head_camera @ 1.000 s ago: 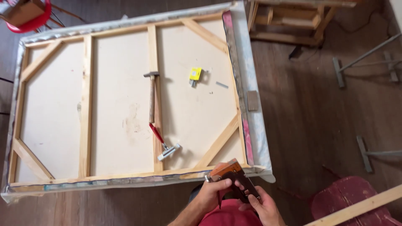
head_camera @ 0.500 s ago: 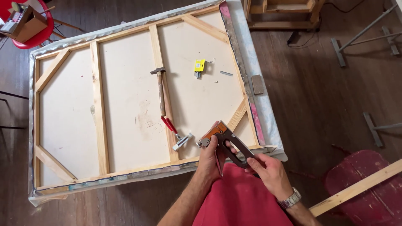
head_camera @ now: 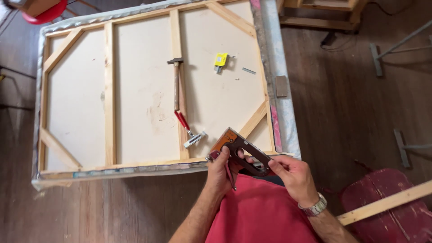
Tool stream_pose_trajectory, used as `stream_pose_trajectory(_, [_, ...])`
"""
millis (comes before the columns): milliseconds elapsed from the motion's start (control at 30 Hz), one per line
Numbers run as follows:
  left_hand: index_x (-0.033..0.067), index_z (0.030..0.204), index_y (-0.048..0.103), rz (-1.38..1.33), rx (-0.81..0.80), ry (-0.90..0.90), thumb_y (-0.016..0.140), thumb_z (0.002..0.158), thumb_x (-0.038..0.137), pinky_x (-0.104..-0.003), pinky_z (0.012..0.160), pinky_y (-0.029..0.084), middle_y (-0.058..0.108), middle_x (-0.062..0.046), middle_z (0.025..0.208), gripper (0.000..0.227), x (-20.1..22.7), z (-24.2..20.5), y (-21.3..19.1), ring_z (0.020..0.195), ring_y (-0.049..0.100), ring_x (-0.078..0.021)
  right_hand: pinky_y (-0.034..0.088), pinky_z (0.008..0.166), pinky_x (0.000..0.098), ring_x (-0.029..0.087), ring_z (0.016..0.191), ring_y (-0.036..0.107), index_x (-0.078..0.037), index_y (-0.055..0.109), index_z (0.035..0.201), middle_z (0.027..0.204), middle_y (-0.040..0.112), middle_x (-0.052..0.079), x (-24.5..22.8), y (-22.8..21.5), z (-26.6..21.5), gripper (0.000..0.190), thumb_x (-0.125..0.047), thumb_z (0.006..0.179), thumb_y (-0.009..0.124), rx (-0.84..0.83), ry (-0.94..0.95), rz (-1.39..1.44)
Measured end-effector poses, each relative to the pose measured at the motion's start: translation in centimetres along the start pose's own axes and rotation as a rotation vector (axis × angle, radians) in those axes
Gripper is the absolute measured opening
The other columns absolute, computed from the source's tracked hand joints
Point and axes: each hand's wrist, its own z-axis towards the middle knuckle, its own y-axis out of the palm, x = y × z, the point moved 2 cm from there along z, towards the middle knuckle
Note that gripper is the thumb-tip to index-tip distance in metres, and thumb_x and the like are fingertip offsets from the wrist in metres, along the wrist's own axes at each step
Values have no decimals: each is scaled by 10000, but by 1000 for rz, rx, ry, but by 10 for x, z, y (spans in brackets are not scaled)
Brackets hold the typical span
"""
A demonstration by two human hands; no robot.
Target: Stretch and staple canvas onto a wooden frame using a hammer and staple gun.
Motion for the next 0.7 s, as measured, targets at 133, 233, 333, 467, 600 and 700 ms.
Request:
stream_pose_trajectory(133, [-40, 1065, 621, -57, 60, 86, 645, 978, 375, -608, 816, 598, 669, -116, 863, 425, -3, -6, 2, 810, 707, -368, 507, 601, 266, 115, 657, 666, -63, 848, 890, 668, 764, 15, -3, -9, 2, 489, -506, 854, 645, -59, 101, -21])
stream_pose_trajectory(233, [-40, 1229, 584, -47, 92, 215, 637, 999, 325, -495, 710, 632, 691, -163, 846, 435, -3, -3, 2, 697, 696, -339, 694, 743, 275, 209, 787, 828, 14, 818, 965, 852, 849, 153, -7, -11, 1, 401, -347, 892, 657, -278, 161, 181])
stream_pose_trajectory(333, [-62, 1261, 554, -54, 129, 244, 640, 985, 344, -525, 735, 609, 682, -181, 881, 498, -1, -6, -7, 729, 688, -364, 661, 761, 333, 274, 769, 811, 77, 809, 1049, 893, 850, 230, 12, -33, 5, 312, -163, 931, 648, -285, 285, 241])
stream_pose_trajectory(467, [-33, 1160, 605, -260, 259, 379, 627, 977, 440, -560, 892, 581, 676, -142, 930, 507, 17, -18, -35, 844, 688, -382, 602, 773, 455, 392, 783, 728, 154, 704, 1063, 957, 760, 347, 99, -104, 22, 359, -160, 1031, 533, -180, 282, 532])
stream_pose_trajectory(600, [-7, 1003, 645, -262, 261, 452, 638, 955, 521, -481, 966, 514, 654, -69, 920, 530, 42, -46, -38, 894, 657, -291, 587, 844, 419, 328, 891, 693, 74, 626, 1273, 1039, 714, 230, 144, -149, 33, 471, -351, 1191, 441, -206, 198, 793])
stream_pose_trajectory(700, [-5, 1047, 653, -257, 367, 459, 628, 958, 530, -505, 942, 544, 682, -63, 932, 543, 39, -60, -57, 881, 680, -325, 604, 811, 393, 269, 879, 689, 9, 648, 1201, 1016, 714, 145, 127, -127, 36, 421, -389, 1068, 615, -228, 138, 850])
